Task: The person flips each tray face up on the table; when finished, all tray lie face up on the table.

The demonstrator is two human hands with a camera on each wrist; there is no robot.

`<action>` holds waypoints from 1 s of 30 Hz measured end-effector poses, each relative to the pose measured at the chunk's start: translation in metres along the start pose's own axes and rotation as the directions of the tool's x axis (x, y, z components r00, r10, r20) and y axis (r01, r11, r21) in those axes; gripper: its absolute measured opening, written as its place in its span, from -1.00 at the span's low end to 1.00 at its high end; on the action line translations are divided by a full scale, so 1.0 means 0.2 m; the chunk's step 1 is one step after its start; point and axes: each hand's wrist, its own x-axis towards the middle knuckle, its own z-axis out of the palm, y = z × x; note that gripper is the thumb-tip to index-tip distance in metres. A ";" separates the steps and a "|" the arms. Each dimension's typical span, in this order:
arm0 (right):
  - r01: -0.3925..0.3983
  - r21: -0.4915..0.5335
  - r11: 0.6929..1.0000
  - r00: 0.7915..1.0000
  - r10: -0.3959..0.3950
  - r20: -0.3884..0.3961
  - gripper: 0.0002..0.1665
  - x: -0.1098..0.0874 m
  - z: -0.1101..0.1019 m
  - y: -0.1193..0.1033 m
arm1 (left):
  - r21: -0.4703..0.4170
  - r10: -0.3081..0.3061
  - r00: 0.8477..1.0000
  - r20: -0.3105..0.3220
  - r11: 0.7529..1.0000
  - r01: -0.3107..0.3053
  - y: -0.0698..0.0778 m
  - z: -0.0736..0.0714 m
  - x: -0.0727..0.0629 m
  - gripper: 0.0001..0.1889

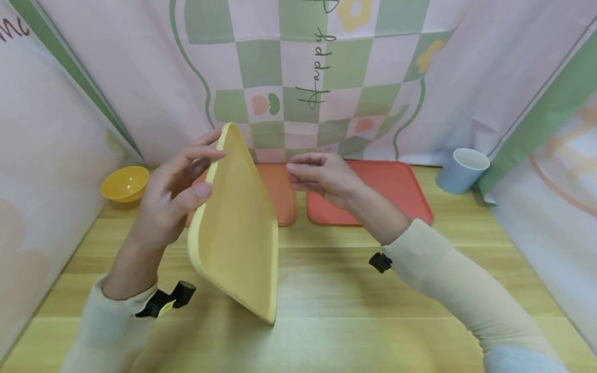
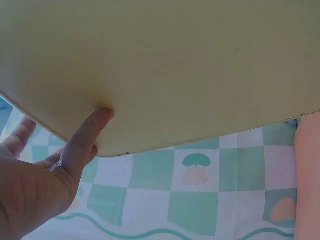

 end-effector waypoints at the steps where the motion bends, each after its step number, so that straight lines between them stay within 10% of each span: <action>1: -0.010 -0.021 1.000 1.000 0.010 -0.007 -0.54 0.00 -0.02 0.02 | -0.021 -0.017 1.000 -0.021 1.000 0.017 0.01 -0.01 -0.01 -0.67; 8: -0.053 -0.132 0.990 0.998 0.050 -0.027 -0.49 0.00 -0.16 0.14 | -0.105 -0.233 0.960 -0.158 0.970 0.218 0.07 -0.05 -0.09 -0.60; 20: -0.131 -0.182 0.974 0.991 0.132 -0.009 -0.39 -0.07 -0.48 0.31 | -0.088 -0.436 0.872 -0.222 0.900 0.427 -0.05 -0.05 -0.17 -0.54; 30: -0.212 -0.270 0.939 0.977 0.203 -0.064 -0.42 -0.17 -0.70 0.36 | -0.100 -0.471 0.843 -0.260 0.881 0.462 -0.14 -0.04 -0.20 -0.58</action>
